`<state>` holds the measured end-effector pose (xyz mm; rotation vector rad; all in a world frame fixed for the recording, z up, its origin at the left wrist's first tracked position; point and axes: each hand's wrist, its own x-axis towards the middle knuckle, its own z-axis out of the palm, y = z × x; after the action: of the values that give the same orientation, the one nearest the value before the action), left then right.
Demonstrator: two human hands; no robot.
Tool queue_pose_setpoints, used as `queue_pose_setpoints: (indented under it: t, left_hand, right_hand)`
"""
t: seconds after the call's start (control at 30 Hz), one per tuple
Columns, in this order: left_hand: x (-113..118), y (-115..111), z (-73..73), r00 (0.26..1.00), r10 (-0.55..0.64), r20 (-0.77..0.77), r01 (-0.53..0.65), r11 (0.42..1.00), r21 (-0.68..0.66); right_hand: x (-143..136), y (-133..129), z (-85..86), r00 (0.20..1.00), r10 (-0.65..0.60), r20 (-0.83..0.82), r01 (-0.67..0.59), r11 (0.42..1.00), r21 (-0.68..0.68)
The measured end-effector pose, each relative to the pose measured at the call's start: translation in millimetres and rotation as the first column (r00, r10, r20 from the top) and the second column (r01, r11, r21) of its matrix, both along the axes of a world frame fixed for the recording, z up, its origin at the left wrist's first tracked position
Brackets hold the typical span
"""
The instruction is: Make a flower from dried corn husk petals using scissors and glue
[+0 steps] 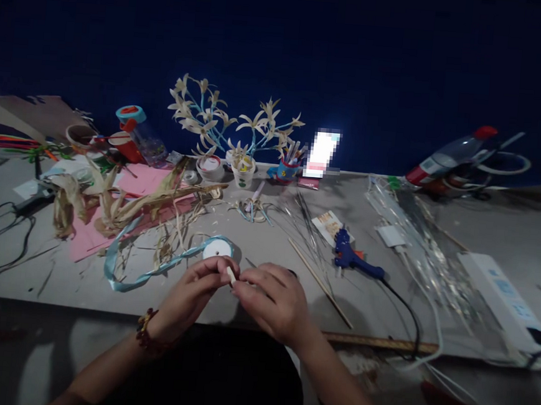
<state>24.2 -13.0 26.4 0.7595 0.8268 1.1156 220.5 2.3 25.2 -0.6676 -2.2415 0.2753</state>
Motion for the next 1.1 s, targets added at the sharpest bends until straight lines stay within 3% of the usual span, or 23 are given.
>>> queue_pose_setpoints:
  t: [0.07, 0.13, 0.23, 0.33, 0.43, 0.53, 0.6, 0.73, 0.8, 0.9, 1.1]
  left_hand:
    - [-1.9, -2.2, -0.9, 0.998, 0.002, -0.058, 0.001, 0.998, 0.058]
    - [-4.8, -4.2, -0.3, 0.978, 0.069, -0.198, -0.03, 0.981, 0.194]
    - [-8.2, -5.2, 3.0, 0.891, 0.19, -0.411, -0.001, 0.908, 0.419]
    - [-7.8, -3.9, 6.2, 0.832, 0.222, -0.509, 0.067, 0.869, 0.49]
    - [-4.9, -2.4, 7.4, 0.803, 0.257, -0.538, 0.067, 0.858, 0.51]
    - [-2.5, -2.3, 7.5, 0.768, 0.296, -0.569, 0.085, 0.833, 0.547]
    - [-1.1, -2.9, 7.5, 0.742, 0.322, -0.588, 0.098, 0.815, 0.571]
    - [2.6, -3.9, 7.1, 0.71, 0.414, -0.57, 0.074, 0.761, 0.644]
    - [4.5, -4.0, 6.4, 0.686, 0.476, -0.55, 0.055, 0.72, 0.691]
    - [5.5, -4.1, 4.0, 0.628, 0.546, -0.554, 0.064, 0.673, 0.737]
    - [-5.1, -2.2, -5.9, 0.445, 0.684, -0.577, 0.092, 0.606, 0.79]
  right_hand:
    - [-5.8, -1.7, -0.2, 0.995, -0.017, -0.102, 0.013, 0.999, -0.04]
    - [-10.5, -4.4, 0.0, 0.968, -0.079, -0.239, 0.037, 0.984, -0.175]
    - [-16.2, -9.4, -2.5, 0.897, -0.241, -0.371, 0.057, 0.894, -0.444]
    - [-19.7, -13.3, -7.6, 0.849, -0.346, -0.4, 0.042, 0.798, -0.601]
    - [-21.5, -15.1, -9.4, 0.848, -0.36, -0.389, 0.014, 0.749, -0.663]
    - [-23.5, -15.1, -6.8, 0.877, -0.338, -0.341, 0.037, 0.757, -0.653]
    - [-25.7, -14.9, -4.8, 0.892, -0.331, -0.307, 0.092, 0.799, -0.595]
    - [-31.2, -16.1, -4.7, 0.893, -0.305, -0.332, 0.184, 0.919, -0.349]
    - [-33.8, -17.2, -6.0, 0.888, -0.286, -0.359, 0.212, 0.949, -0.232]
    - [-36.4, -18.6, -8.1, 0.886, -0.285, -0.365, 0.241, 0.957, -0.161]
    - [-34.3, -23.0, -11.0, 0.87, -0.295, -0.395, 0.255, 0.955, -0.151]
